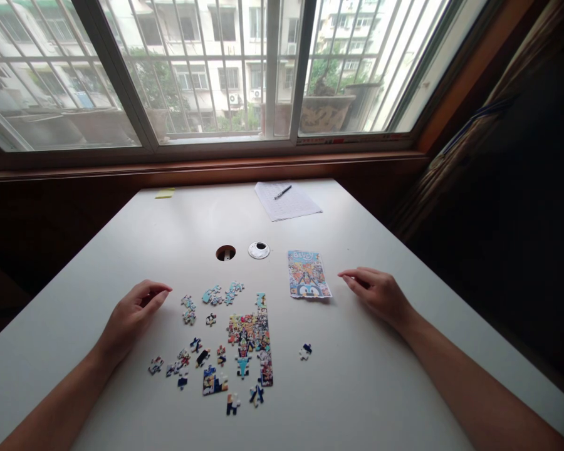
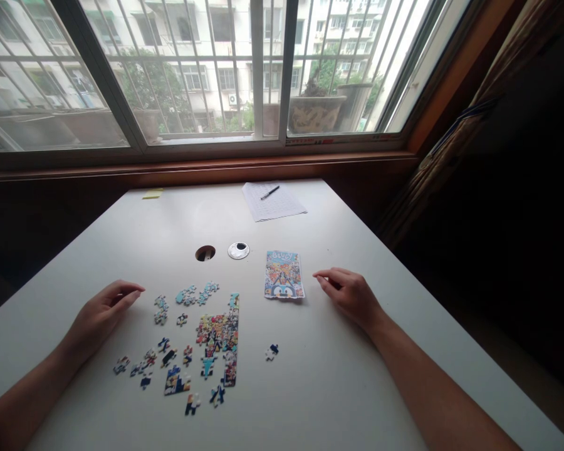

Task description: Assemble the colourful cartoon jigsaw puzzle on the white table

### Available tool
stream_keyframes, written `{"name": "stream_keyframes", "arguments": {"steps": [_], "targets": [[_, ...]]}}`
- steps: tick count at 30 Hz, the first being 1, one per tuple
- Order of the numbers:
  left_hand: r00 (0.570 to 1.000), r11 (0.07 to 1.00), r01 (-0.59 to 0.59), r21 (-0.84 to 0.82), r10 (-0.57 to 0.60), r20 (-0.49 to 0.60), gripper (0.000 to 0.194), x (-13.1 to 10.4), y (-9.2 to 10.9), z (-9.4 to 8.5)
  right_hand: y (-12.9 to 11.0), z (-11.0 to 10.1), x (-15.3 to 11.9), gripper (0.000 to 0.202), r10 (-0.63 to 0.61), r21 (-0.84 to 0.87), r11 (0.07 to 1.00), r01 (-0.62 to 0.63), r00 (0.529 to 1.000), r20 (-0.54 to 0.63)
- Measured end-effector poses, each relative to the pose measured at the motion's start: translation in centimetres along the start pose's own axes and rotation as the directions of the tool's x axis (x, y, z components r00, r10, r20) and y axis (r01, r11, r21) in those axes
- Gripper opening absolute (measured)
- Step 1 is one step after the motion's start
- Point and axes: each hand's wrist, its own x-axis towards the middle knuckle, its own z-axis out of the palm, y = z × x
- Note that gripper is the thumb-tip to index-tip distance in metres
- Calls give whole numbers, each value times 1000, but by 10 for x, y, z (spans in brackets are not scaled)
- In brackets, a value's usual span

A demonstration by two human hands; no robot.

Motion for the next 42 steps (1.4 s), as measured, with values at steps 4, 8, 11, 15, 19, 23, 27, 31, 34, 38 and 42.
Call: {"name": "stream_keyframes", "arguments": {"steps": [4,8,11,15,19,23,27,31,34,38,42], "targets": [[1000,1000,1,-2,-1,-6,37,0,0,0,0,0,0,25,-5,2,1000,5,1000,3],[1000,1000,2,0,-2,-1,37,0,0,1,0,-1,0,26,-12,-3,1000,12,1000,9],[1000,1000,5,-7,-5,-2,37,0,1,1,-2,-1,0,26,-18,-10,1000,18,1000,7],[1000,1000,4,-12,-4,0,38,0,4,1,-3,-1,0,27,-15,-8,1000,15,1000,7],[1000,1000,15,-1,-15,5,39,0,5,1,-1,0,0,25,-13,-2,1000,13,1000,12],[1000,1000,14,-4,-14,24,38,0,3,0,0,0,-1,24,-6,12,1000,6,1000,21],[1000,1000,11,2,-11,17,38,0,3,0,1,0,-1,24,0,17,1000,0,1000,23],[1000,1000,11,9,-11,12,38,0,3,1,0,0,-1,24,-2,19,1000,2,1000,21],[1000,1000,6,10,-6,18,39,0,2,1,-1,0,-1,24,-5,24,1000,4,1000,21],[999,1000,8,7,-9,34,40,1,0,0,0,-1,-1,24,-5,10,1000,5,1000,16],[1000,1000,6,3,-6,31,39,1,-2,0,0,-1,-1,24,-11,0,1000,11,1000,15]]}}
